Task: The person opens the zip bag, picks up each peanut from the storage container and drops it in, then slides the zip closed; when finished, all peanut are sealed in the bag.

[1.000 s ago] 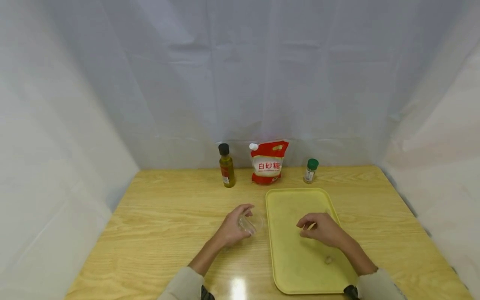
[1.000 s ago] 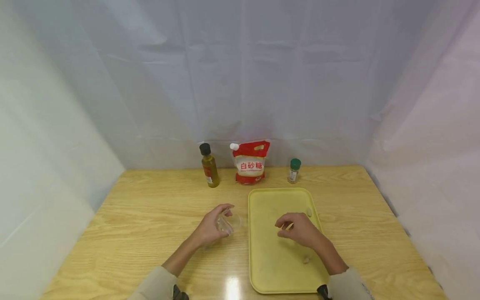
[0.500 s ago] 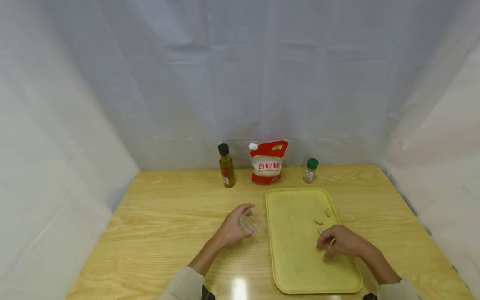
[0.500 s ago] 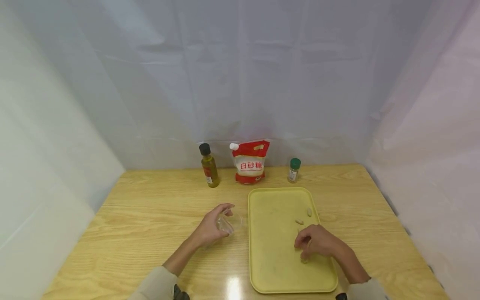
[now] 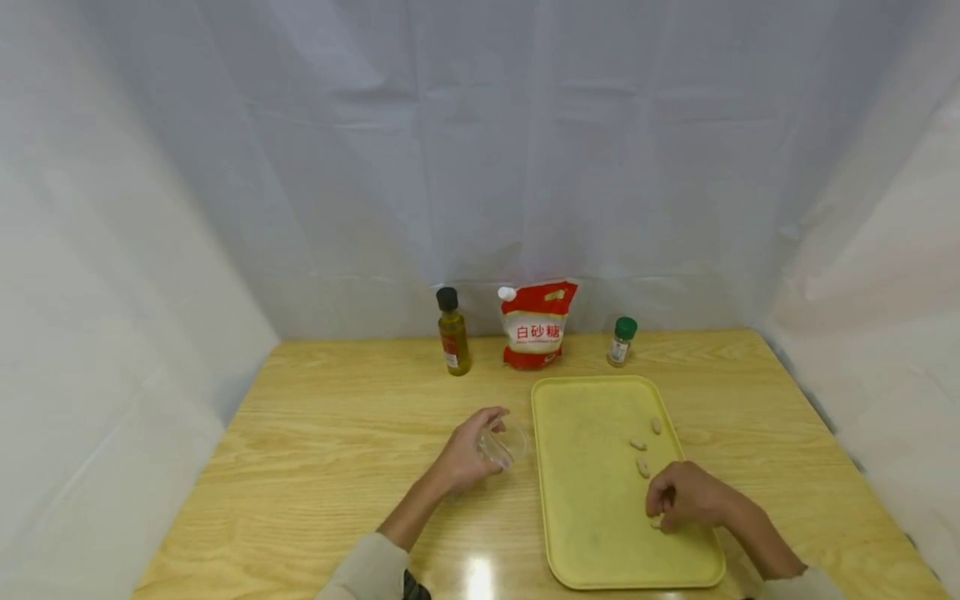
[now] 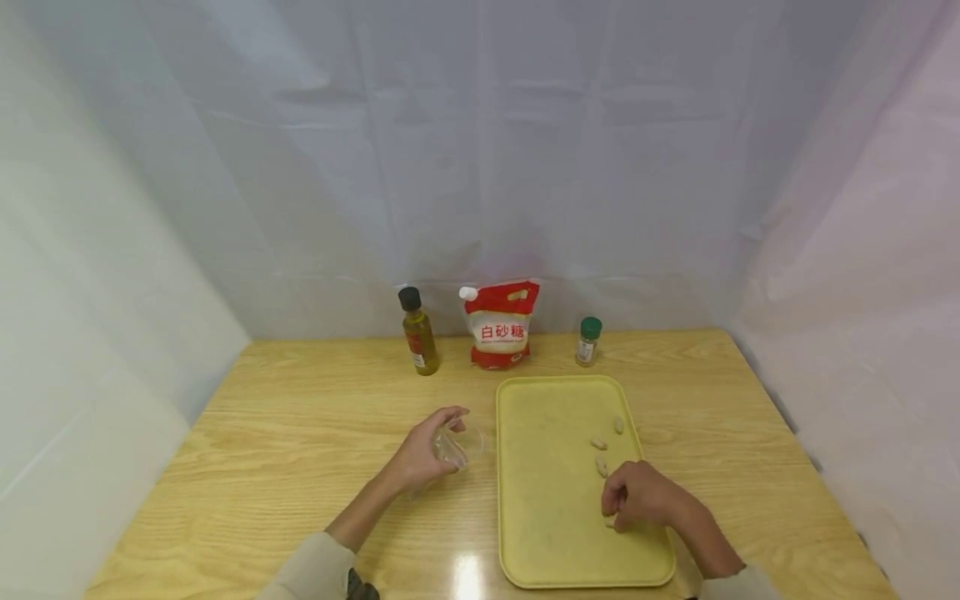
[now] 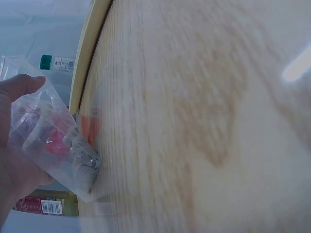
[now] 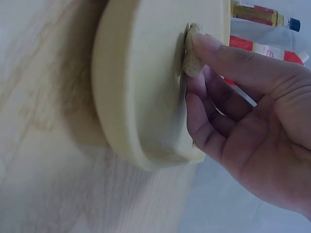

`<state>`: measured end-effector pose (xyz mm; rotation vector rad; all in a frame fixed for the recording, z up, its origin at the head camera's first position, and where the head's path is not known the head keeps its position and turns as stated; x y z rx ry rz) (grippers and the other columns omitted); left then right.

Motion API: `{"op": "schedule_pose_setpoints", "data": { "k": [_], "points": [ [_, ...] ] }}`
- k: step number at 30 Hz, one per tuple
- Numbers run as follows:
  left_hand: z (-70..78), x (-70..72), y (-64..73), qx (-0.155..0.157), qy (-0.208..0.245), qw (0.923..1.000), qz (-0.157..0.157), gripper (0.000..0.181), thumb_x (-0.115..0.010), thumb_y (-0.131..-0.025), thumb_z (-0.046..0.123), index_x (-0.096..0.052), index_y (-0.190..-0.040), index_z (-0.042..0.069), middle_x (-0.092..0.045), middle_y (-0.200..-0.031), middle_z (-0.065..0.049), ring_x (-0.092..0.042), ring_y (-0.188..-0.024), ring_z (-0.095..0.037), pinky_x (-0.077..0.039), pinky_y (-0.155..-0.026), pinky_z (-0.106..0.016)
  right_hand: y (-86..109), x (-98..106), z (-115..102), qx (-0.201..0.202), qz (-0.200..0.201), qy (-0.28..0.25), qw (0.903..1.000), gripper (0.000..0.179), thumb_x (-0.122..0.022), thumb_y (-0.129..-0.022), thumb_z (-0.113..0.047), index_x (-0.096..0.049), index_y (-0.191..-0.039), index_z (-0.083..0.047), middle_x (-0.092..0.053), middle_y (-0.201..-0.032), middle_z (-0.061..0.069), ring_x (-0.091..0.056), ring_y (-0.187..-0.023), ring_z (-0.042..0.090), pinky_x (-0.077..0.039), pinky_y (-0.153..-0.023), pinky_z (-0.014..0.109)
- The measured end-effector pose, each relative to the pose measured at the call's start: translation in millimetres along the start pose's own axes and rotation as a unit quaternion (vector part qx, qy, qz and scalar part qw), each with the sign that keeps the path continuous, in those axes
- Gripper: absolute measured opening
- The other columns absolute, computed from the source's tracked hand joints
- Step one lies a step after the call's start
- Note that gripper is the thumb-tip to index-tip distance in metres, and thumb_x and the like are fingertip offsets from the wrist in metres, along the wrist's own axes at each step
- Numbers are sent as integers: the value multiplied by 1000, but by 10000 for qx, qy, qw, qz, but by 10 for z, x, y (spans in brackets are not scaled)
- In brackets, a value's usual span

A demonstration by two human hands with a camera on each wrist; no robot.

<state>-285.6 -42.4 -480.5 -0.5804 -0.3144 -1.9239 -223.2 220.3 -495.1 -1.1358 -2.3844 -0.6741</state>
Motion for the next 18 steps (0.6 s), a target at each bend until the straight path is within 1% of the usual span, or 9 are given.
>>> {"op": "schedule_pose_setpoints", "data": {
  "k": [3, 6, 10, 14, 17, 18],
  "points": [
    [3, 1, -2, -31, -37, 10000, 9, 78, -73, -68, -4, -43, -139, 13, -57, -122, -9, -53, -118, -29, -48, -96, -43, -3, -5, -5, 72, -25, 31, 10000, 13, -73, -66, 2, -70, -77, -5, -64, -70, 1, -51, -60, 2, -45, -53, 19],
    [10, 2, -3, -110, -72, 9999, 18, 77, -73, -69, -4, -43, -138, 12, -57, -121, -10, -53, -118, -30, -48, -97, -45, -16, 1, -28, 240, -30, 79, 9997, 10, -73, -69, -1, -70, -78, -6, -63, -69, -1, -51, -60, 0, -45, -53, 19],
    [12, 0, -8, -157, -48, 9999, 24, 77, -74, -70, -4, -43, -138, 11, -58, -121, -11, -53, -118, -31, -48, -97, -46, -59, 4, -70, 440, -31, 107, 9990, 6, -72, -77, -8, -71, -82, -7, -65, -74, -1, -52, -63, 0, -47, -56, 20],
    [16, -2, -8, -159, -18, 9999, 21, 77, -74, -70, -4, -43, -138, 11, -57, -121, -11, -53, -118, -31, -48, -97, -46, -140, 2, -133, 536, 58, 61, 9985, 9, -70, -82, -15, -71, -88, -9, -68, -80, -1, -56, -69, 0, -50, -60, 21],
    [20, 2, -5, -170, -11, 9999, 23, 76, -74, -70, -4, -43, -138, 10, -57, -121, -11, -53, -118, -31, -48, -97, -46, -218, 5, -218, 655, 200, 16, 9977, 12, -69, -84, -19, -71, -89, -8, -69, -83, 1, -58, -71, 0, -51, -62, 21],
    [20, 4, -4, -171, -10, 9998, 24, 76, -74, -70, -4, -43, -138, 10, -57, -121, -11, -53, -118, -31, -47, -97, -46, -246, 9, -255, 740, 273, 71, 9969, 12, -69, -85, -20, -71, -89, -8, -69, -83, 1, -58, -71, 0, -51, -64, 21]
  ]
}}
Point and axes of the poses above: each hand's wrist, its own y-axis away from the middle knuckle, its own x-axis out of the back of the hand, z = x × y, the point moved 10 cm from there along -y, towards the middle knuckle
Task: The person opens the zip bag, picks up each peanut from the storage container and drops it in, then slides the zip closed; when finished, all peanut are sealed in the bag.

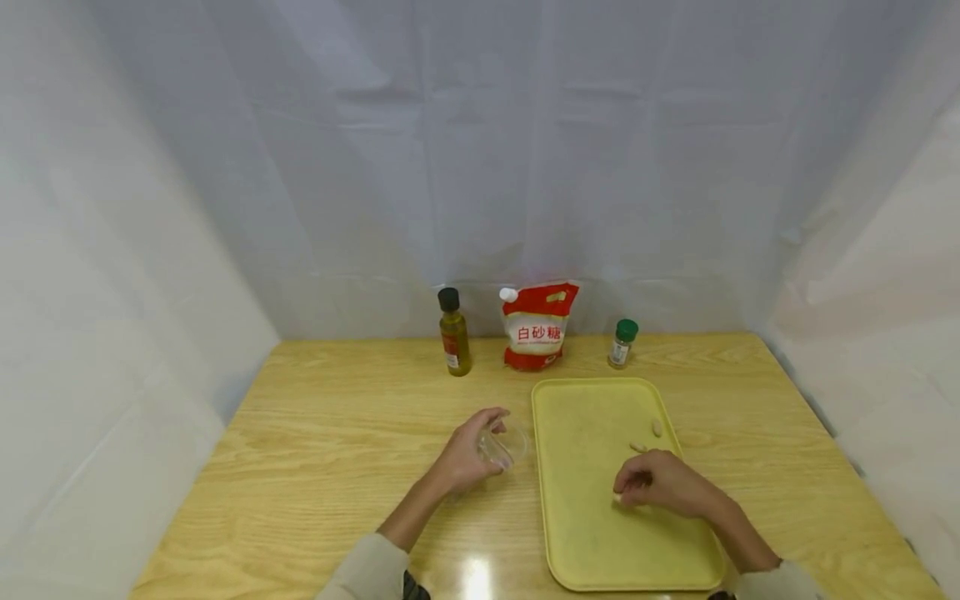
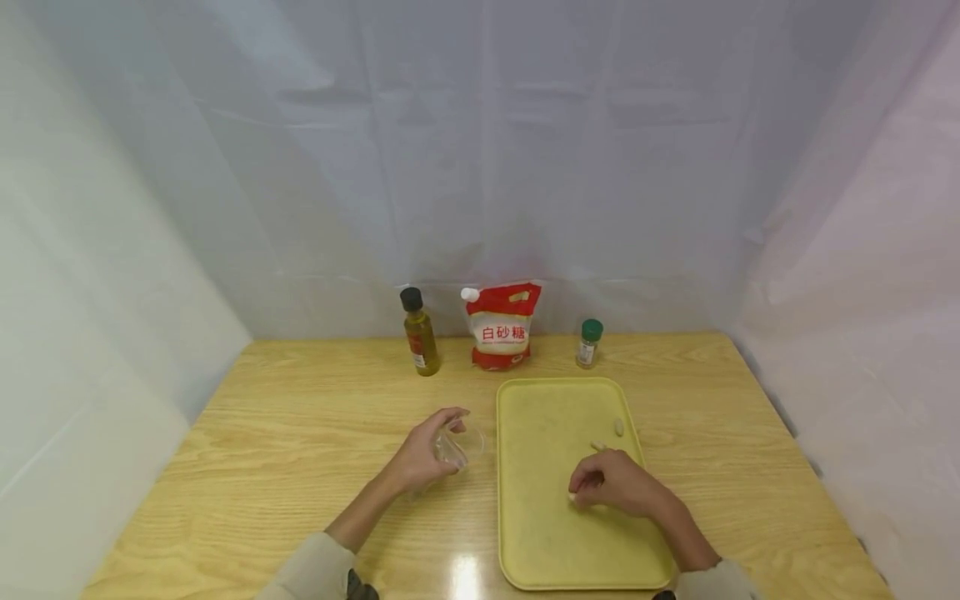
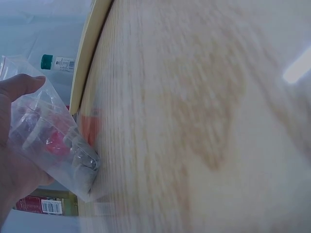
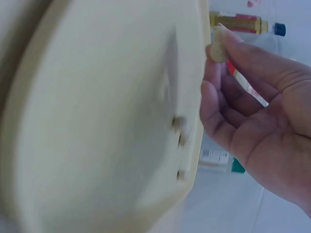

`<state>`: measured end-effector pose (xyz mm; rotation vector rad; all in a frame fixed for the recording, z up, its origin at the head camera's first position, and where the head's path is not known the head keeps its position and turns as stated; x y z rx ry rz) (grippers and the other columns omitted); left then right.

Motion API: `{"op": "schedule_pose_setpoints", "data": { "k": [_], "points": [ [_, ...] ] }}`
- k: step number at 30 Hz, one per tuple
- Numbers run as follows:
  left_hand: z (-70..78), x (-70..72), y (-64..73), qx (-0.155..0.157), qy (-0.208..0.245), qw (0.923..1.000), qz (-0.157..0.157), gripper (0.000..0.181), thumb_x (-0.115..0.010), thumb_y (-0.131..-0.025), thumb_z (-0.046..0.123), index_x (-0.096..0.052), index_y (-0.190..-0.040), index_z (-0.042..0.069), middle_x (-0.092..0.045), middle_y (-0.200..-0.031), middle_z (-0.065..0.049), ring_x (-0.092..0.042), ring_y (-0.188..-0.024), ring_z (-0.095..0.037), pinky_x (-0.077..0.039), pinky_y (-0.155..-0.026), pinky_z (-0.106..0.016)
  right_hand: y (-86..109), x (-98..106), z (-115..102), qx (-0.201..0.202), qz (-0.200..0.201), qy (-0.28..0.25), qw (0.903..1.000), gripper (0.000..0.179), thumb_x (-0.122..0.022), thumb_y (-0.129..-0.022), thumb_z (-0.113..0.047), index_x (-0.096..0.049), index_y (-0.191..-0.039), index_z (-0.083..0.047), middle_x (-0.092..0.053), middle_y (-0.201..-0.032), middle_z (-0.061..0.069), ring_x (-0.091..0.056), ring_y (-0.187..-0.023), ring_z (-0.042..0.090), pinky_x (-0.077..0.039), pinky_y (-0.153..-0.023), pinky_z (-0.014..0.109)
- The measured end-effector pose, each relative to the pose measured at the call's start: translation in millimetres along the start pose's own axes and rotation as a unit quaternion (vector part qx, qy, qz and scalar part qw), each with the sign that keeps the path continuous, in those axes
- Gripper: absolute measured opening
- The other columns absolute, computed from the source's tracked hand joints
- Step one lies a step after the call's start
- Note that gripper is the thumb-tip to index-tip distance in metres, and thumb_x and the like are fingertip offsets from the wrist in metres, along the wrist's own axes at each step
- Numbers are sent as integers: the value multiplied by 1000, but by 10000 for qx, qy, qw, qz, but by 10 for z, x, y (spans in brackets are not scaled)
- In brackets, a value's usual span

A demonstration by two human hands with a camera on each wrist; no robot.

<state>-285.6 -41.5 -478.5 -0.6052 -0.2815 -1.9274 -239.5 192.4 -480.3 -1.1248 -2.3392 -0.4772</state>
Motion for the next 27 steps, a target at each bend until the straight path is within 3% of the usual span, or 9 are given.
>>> {"op": "schedule_pose_setpoints", "data": {
  "k": [13, 27],
  "points": [
    [4, 17, 8, -82, -144, 9998, 54, 76, -74, -70, -2, -43, -137, 10, -58, -120, -10, -53, -117, -29, -45, -99, -47, -437, 42, -415, 179, 1292, 439, 9905, 12, -63, -90, -24, -70, -94, -15, -69, -89, -3, -58, -78, 1, -49, -65, 21],
    [-1, -24, 1, -5, 35, 10000, 0, 75, -74, -69, -4, -45, -136, 11, -59, -121, -11, -55, -115, -30, -49, -94, -44, -859, -115, -829, 662, 1906, 516, 9781, 7, -69, -85, -14, -72, -91, -12, -68, -86, -1, -60, -77, 6, -51, -65, 19]
  ]
}}
Point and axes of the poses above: each hand's wrist, its own y-axis away from the middle knuckle, its own x-axis out of the back of the hand, z = x × y, the point moved 10 cm from there along -y, towards the middle knuckle
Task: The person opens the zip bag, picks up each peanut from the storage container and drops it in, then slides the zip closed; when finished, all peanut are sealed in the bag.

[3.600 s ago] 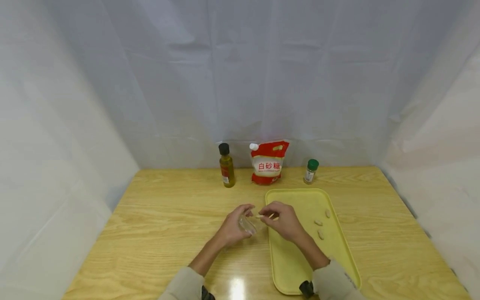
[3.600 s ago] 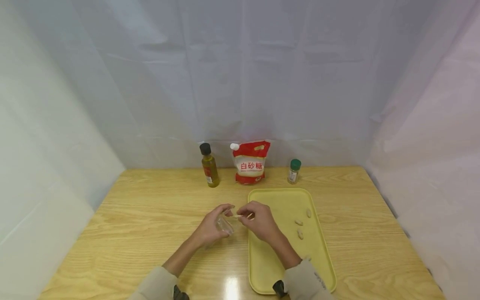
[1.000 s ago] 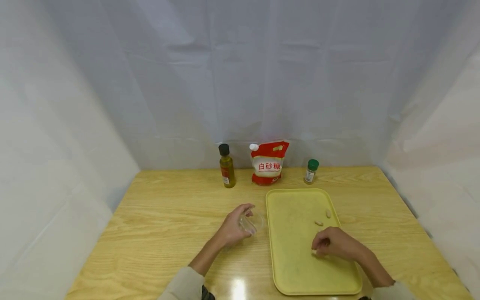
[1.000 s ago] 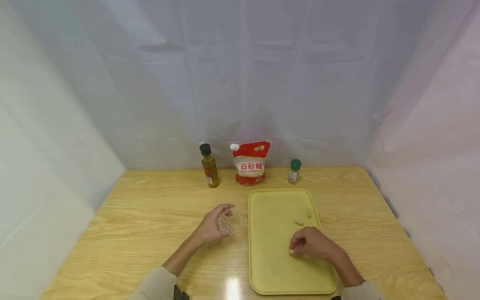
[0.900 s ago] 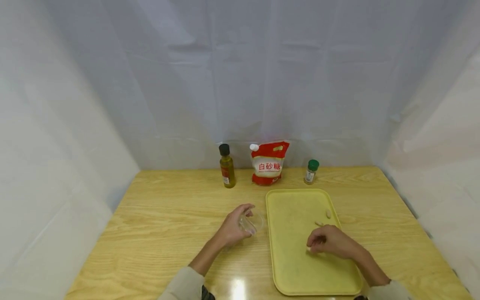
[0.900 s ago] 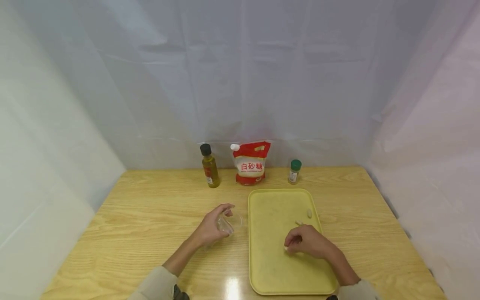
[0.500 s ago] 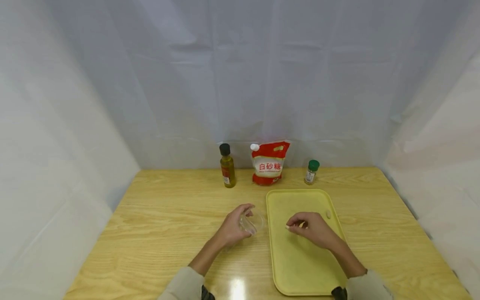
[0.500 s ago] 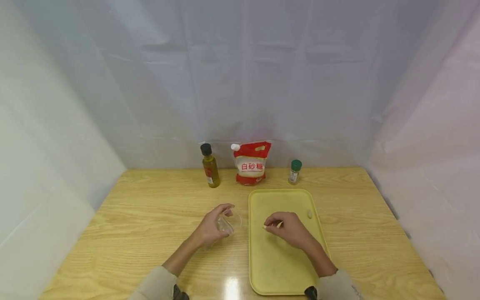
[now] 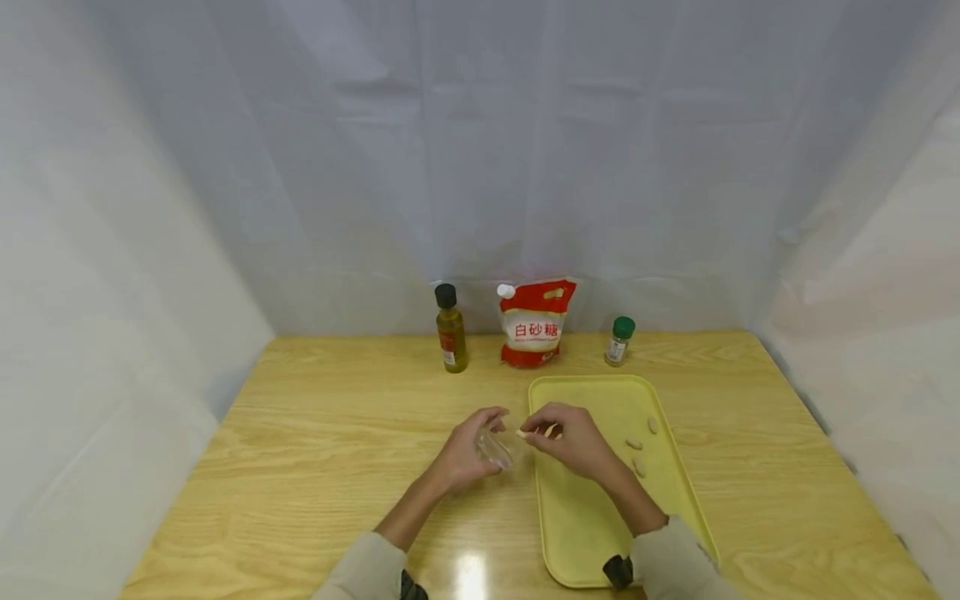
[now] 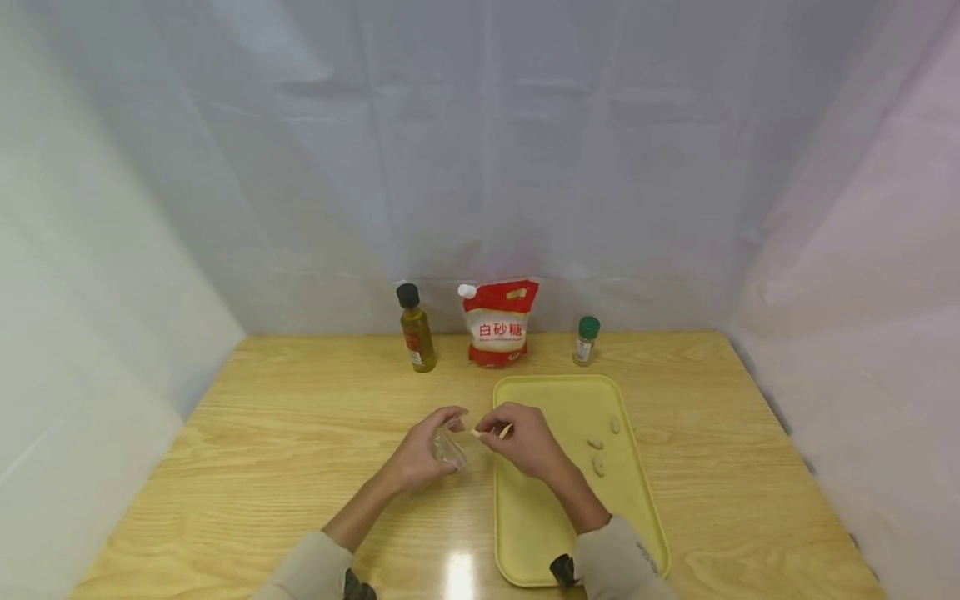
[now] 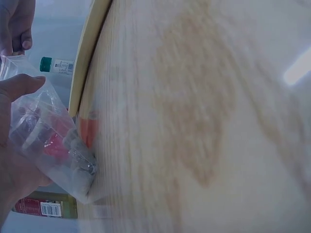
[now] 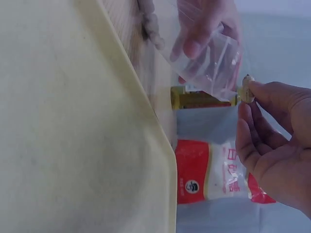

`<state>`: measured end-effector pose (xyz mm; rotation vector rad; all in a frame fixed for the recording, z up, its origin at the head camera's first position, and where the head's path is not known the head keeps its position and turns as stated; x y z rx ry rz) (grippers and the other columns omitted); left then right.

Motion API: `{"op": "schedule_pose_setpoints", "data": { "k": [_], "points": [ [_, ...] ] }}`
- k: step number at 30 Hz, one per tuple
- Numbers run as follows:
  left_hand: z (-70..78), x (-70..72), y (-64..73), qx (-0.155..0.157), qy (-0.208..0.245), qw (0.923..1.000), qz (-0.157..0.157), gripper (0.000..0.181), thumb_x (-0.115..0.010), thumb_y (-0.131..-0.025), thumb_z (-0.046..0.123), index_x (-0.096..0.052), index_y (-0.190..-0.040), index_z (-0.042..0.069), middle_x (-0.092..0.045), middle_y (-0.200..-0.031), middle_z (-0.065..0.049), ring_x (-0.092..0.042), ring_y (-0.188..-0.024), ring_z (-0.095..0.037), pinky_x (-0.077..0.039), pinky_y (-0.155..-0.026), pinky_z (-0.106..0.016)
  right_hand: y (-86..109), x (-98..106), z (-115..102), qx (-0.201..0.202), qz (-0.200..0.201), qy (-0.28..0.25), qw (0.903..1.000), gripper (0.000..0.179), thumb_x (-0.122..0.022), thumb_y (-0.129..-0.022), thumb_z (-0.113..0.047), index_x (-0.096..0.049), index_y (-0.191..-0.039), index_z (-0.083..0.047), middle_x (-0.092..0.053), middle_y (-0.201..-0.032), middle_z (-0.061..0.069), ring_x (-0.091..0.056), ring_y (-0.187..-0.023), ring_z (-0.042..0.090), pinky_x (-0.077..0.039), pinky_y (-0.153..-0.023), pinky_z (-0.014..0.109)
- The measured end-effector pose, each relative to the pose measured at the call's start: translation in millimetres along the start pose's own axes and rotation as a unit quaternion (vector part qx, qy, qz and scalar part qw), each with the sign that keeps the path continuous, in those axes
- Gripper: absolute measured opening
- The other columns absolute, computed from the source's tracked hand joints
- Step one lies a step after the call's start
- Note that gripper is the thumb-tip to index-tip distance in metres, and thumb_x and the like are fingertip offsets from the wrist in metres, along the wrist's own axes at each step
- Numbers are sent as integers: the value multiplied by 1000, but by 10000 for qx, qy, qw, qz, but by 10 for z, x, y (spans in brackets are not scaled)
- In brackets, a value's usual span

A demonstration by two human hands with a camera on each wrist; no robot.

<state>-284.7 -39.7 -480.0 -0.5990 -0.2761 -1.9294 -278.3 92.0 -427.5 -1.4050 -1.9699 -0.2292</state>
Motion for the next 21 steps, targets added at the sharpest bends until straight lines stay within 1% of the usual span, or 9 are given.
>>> {"op": "schedule_pose_setpoints", "data": {
  "k": [5, 8, 10, 15, 21],
  "points": [
    [-18, -4, 6, 114, 118, 9999, -31, 78, -73, -68, -5, -44, -138, 13, -58, -125, -13, -54, -116, -31, -49, -94, -45, -45, -76, -83, 2, 17, -33, 10000, 10, -70, -84, -13, -72, -92, -8, -69, -86, 2, -61, -76, 8, -51, -64, 18],
    [-14, -6, 9, 93, 126, 9999, -36, 77, -72, -69, -4, -43, -138, 13, -58, -125, -13, -54, -116, -31, -48, -95, -45, -41, -88, -94, -32, 7, -108, 9999, 14, -70, -84, -14, -71, -94, -5, -70, -87, 3, -63, -78, 10, -51, -65, 18],
    [-12, -6, 7, 70, 101, 9999, -30, 76, -72, -69, -4, -43, -138, 13, -58, -124, -12, -54, -116, -30, -48, -96, -45, -31, -78, -67, -83, 14, -95, 9999, 14, -70, -84, -16, -71, -95, -6, -70, -88, 2, -63, -78, 10, -51, -66, 18],
    [-13, 2, 4, 28, 34, 10000, -4, 76, -73, -68, -4, -44, -137, 12, -58, -121, -10, -54, -116, -29, -47, -97, -44, 10, 3, 42, -201, 61, -26, 9998, 14, -71, -84, -16, -71, -95, -8, -70, -88, 0, -62, -78, 7, -52, -66, 19],
    [-17, 8, -2, 46, 43, 10000, 23, 78, -73, -67, -6, -44, -137, 12, -58, -121, -10, -54, -117, -28, -48, -97, -43, 90, 151, 155, -240, 69, 19, 9997, 14, -70, -84, -14, -71, -95, -5, -71, -90, 3, -62, -77, 8, -52, -66, 21]
  ]
}}
Point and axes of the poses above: each hand's wrist, its own y-axis away from the middle knuckle, its own x-axis out of the back of the hand, z = x × y, the point moved 10 cm from there along -y, towards the middle knuckle
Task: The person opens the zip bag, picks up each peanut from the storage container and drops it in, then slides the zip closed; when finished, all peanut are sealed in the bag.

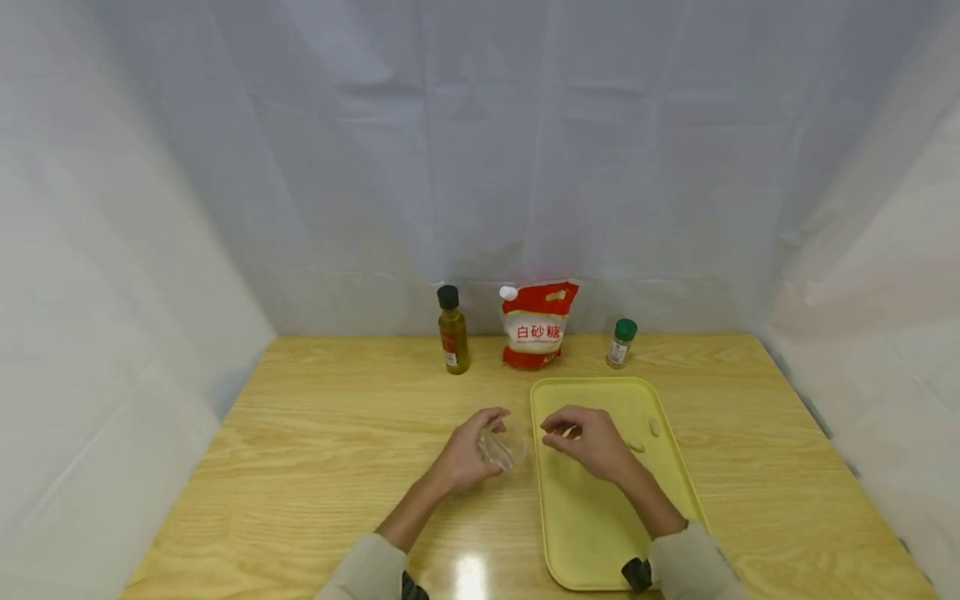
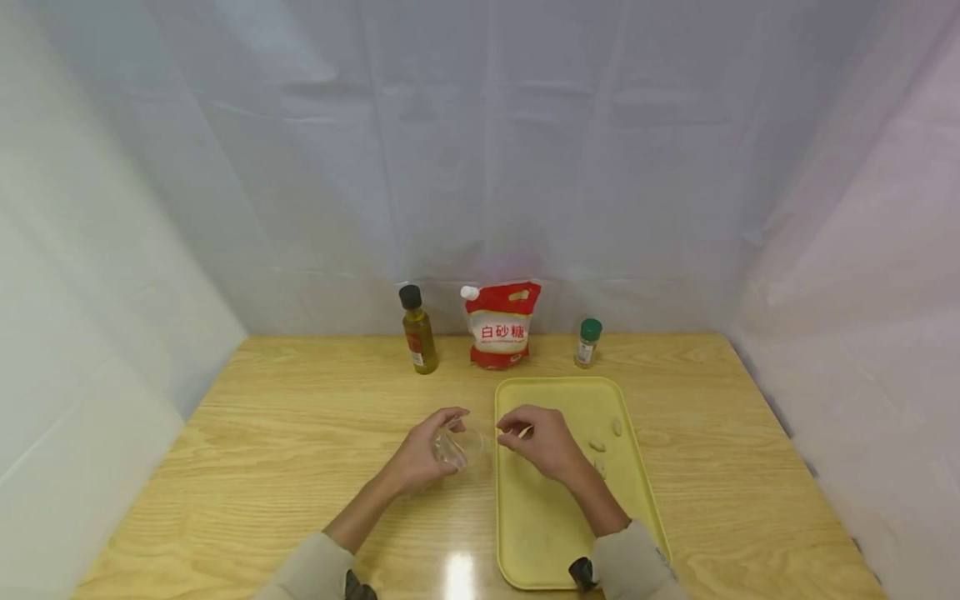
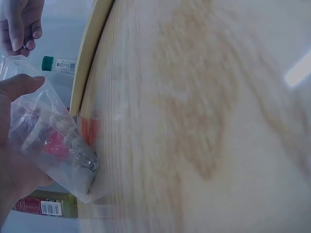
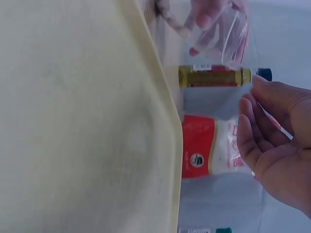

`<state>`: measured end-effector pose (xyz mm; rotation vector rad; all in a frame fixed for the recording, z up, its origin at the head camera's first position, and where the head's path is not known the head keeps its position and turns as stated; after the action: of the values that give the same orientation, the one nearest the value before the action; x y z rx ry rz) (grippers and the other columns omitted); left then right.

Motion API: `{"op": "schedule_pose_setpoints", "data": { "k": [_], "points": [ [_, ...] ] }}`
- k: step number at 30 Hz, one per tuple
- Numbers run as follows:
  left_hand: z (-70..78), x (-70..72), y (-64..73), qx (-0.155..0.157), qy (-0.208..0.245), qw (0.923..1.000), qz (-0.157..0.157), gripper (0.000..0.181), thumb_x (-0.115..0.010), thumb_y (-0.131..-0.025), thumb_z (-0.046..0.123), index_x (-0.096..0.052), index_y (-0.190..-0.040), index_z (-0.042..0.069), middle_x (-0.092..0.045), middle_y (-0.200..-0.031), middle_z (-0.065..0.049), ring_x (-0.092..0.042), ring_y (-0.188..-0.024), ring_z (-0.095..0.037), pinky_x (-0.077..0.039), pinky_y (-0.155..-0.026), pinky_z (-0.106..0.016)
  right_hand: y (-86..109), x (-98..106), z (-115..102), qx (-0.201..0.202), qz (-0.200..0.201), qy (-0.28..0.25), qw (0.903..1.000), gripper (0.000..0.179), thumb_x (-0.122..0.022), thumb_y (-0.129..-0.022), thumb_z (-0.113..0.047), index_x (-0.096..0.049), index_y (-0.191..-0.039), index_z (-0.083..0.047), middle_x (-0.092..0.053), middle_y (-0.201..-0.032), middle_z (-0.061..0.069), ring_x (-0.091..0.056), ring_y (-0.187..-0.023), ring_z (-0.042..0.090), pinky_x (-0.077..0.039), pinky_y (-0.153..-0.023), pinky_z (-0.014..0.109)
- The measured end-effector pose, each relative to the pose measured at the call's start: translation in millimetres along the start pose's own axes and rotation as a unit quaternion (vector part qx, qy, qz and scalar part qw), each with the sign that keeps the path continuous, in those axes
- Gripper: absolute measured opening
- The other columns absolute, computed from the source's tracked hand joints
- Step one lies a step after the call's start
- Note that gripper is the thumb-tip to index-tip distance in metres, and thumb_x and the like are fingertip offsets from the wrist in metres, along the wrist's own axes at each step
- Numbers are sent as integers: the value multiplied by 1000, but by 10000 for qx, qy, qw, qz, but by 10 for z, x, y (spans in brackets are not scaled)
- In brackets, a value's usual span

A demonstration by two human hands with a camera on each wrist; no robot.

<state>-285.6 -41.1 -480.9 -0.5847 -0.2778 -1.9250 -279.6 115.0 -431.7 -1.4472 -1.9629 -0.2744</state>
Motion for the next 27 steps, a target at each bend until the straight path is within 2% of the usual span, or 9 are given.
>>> {"op": "schedule_pose_setpoints", "data": {
  "k": [7, 14, 21, 27],
  "points": [
    [9, 24, -3, -92, -84, 9999, 66, 79, -73, -66, -6, -44, -137, 11, -59, -120, -10, -54, -116, -28, -48, -97, -43, 94, 188, 279, -193, 31, 149, 9997, 17, -71, -83, -14, -70, -98, -5, -70, -91, 4, -61, -77, 5, -52, -66, 21],
    [41, 38, 4, -229, -140, 9996, 83, 78, -73, -68, -6, -43, -138, 10, -58, -120, -11, -53, -117, -29, -48, -95, -43, 161, 429, 641, -626, -8, 446, 9970, 20, -71, -83, -13, -70, -99, -2, -69, -89, 5, -61, -78, 8, -52, -66, 20],
    [45, 44, 11, -155, -180, 9997, 62, 78, -73, -68, -5, -42, -138, 11, -58, -120, -10, -53, -118, -30, -50, -92, -39, 235, 628, 813, -718, 58, 828, 9940, 16, -71, -82, -10, -70, -93, 0, -69, -83, 5, -62, -74, 14, -51, -62, 21],
    [53, 54, 4, -202, -212, 9995, 72, 78, -73, -68, -6, -43, -138, 9, -58, -119, -11, -53, -117, -30, -49, -93, -41, 294, 680, 969, -909, -68, 1106, 9897, 10, -72, -80, -9, -70, -87, -2, -68, -78, 3, -60, -71, 11, -49, -62, 20]
  ]
}}
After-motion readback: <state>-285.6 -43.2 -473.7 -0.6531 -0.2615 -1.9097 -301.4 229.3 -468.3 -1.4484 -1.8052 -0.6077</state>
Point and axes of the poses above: each hand's wrist, its own y-axis away from the middle knuckle, its own x-axis out of the back of the hand, z = x × y, the point moved 10 cm from there along -y, towards the middle knuckle
